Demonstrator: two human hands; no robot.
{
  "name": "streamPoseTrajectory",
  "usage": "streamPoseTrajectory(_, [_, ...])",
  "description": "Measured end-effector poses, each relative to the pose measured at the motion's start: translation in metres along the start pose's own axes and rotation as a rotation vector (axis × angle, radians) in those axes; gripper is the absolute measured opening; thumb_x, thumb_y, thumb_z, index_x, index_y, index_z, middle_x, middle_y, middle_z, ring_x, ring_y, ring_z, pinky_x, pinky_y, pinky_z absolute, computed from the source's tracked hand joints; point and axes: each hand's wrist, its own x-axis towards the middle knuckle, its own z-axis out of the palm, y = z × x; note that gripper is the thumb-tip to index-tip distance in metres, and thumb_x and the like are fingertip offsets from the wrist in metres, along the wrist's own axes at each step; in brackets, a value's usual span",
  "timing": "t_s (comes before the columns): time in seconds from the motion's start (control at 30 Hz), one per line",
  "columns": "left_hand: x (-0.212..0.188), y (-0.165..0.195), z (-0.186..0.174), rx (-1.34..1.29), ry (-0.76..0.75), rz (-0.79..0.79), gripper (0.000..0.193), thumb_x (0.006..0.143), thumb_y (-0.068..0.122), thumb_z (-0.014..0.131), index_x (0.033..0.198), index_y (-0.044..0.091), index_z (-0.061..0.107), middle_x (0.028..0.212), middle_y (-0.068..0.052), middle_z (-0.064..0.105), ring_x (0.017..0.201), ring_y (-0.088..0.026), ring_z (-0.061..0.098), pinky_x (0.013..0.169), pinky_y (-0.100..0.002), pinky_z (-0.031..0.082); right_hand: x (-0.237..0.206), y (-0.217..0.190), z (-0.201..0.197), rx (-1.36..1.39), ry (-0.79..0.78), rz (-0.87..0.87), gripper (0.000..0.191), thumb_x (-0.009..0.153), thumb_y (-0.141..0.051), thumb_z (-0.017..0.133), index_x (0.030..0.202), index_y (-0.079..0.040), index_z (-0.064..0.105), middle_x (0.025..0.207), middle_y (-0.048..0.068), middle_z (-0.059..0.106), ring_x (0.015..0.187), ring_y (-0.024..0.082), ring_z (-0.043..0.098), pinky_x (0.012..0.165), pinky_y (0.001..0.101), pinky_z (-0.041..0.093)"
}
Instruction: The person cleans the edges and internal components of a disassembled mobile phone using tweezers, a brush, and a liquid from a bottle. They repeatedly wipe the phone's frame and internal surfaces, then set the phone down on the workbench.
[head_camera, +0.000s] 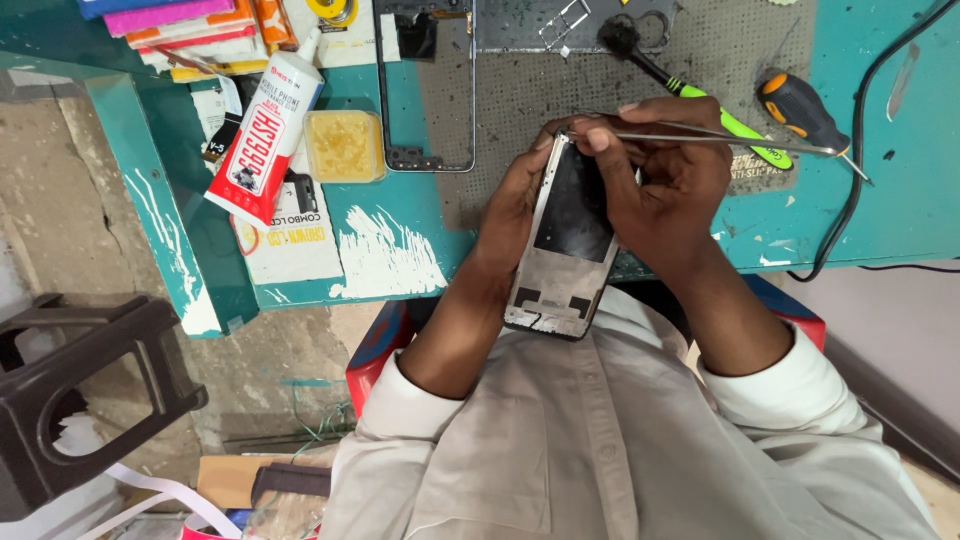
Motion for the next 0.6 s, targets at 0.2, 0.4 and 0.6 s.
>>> streamPoseTrajectory(0.2, [0.000, 0.001, 0.000, -0.018, 0.006, -0.002, 0.037, 0.118, 0.030, 0.039, 0.143, 0.005, 0.050, 0.131, -0.011, 0.062, 0.123, -0.019, 0.062, 0.108, -0.034, 0.051, 0.001, -0.002, -0.004, -0.007, -0.074, 0.028, 0.025, 0.111, 0.013, 0.064, 0.127, 0.007, 0.046, 0.118, 0.012, 0.061, 0.112, 0.023, 0.073, 0.095, 0.0287, 0.064])
streamPoseTrajectory(0.4, [-0.004, 0.005, 0.008, -0.014, 0.036, -0.011, 0.041, 0.116, 0.030, 0.039, 0.147, 0.006, 0.049, 0.136, -0.009, 0.061, 0.126, -0.018, 0.061, 0.111, -0.033, 0.050, 0.001, -0.002, -0.001, -0.046, -0.034, -0.030, 0.025, 0.111, 0.012, 0.064, 0.127, 0.006, 0.046, 0.119, 0.013, 0.058, 0.109, 0.023, 0.075, 0.093, 0.0287, 0.066])
streamPoseTrajectory(0.6, [-0.004, 0.007, 0.013, -0.022, -0.011, 0.003, 0.037, 0.119, 0.030, 0.039, 0.146, 0.005, 0.049, 0.133, -0.010, 0.060, 0.125, -0.018, 0.060, 0.112, -0.035, 0.049, 0.000, -0.001, -0.001, -0.016, -0.027, -0.021, 0.025, 0.112, 0.012, 0.064, 0.128, 0.006, 0.046, 0.119, 0.012, 0.054, 0.113, 0.024, 0.074, 0.097, 0.0299, 0.066])
